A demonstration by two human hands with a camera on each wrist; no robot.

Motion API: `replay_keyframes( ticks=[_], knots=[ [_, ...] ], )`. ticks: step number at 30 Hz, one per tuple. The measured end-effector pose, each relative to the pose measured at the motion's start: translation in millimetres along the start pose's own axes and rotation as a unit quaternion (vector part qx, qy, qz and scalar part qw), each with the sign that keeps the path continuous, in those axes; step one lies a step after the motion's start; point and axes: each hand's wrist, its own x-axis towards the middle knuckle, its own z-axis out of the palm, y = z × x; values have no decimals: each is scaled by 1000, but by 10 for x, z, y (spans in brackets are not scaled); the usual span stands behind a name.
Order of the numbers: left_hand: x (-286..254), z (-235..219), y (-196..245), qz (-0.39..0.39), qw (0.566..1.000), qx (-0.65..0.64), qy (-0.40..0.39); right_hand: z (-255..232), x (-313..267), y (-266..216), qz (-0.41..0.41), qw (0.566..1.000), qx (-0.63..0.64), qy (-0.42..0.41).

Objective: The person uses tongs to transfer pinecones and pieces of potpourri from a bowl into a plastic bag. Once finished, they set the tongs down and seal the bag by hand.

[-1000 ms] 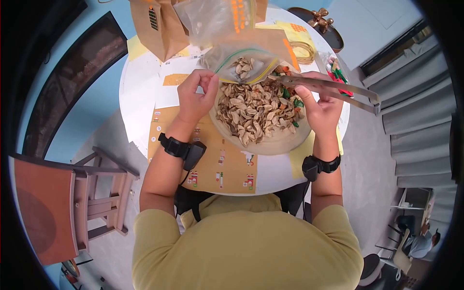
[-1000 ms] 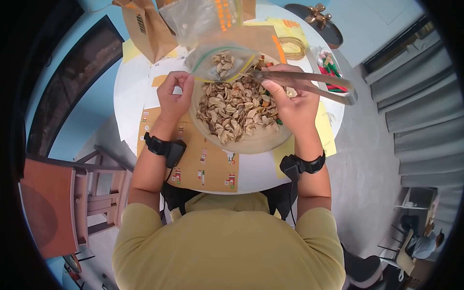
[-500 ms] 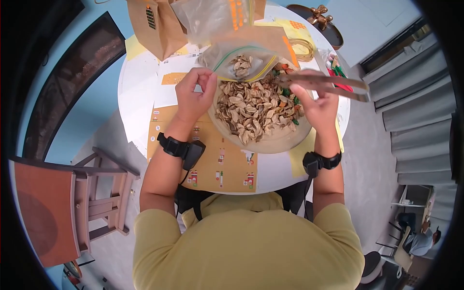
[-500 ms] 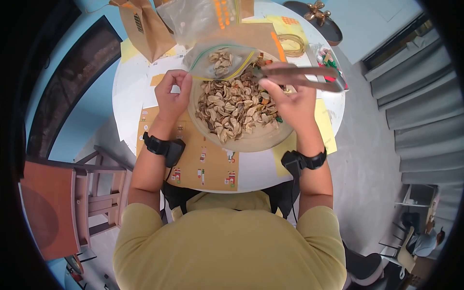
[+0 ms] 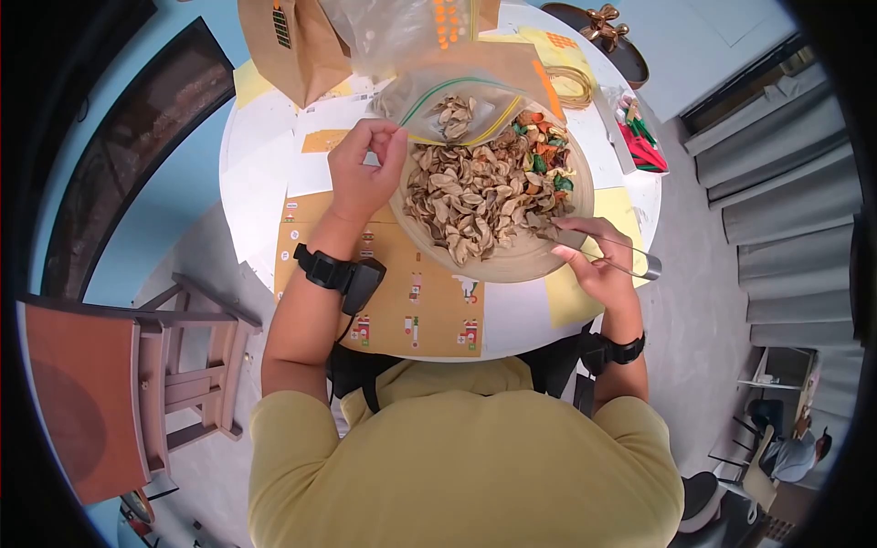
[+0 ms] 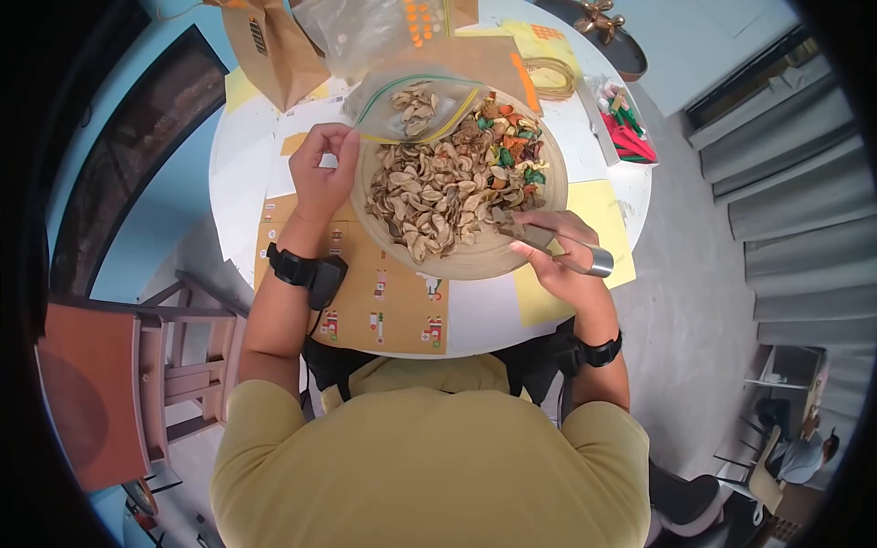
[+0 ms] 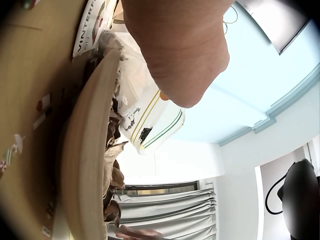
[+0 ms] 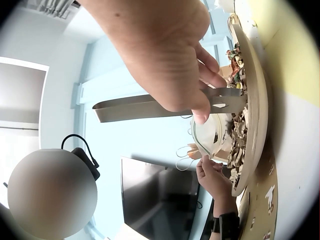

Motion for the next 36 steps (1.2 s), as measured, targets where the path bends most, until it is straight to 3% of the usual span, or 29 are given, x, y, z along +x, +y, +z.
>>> replay_keyframes(
  ticks=[4, 6, 14, 16, 18, 22, 25, 29, 32, 36],
  knots=[
    [3, -4, 5, -3, 1000, 0, 1, 64, 3, 23, -34, 999, -9, 24],
    [4, -5, 10, -2, 1000, 1, 1, 54, 6, 17, 1, 999, -32, 1],
    [5, -9, 24, -3, 1000, -7, 0, -44, 107, -105, 2, 999, -31, 38],
    [8, -8, 38, -7, 1000, -13, -4, -72, 225, -160, 17, 998, -21, 49],
    [1, -7, 30, -6, 1000, -12, -3, -50, 431, -199, -39, 996, -14, 78],
    [11, -11, 41, -3, 1000, -2, 3, 108, 850, -235, -56, 993, 34, 98],
    [13, -21, 38, -11, 1000, -8, -1, 161, 1047, -316, -24, 991, 79, 104],
    [8, -15, 28, -3, 1000, -7, 6, 82, 841, -235, -11, 983, 138, 123],
    [8, -19, 43, -4, 1000, -6, -2, -48, 512, -127, 33, 996, 37, 68],
    [19, -15, 57, -1, 1000, 2, 3, -116, 105, -46, 86, 993, 53, 59]
  ],
)
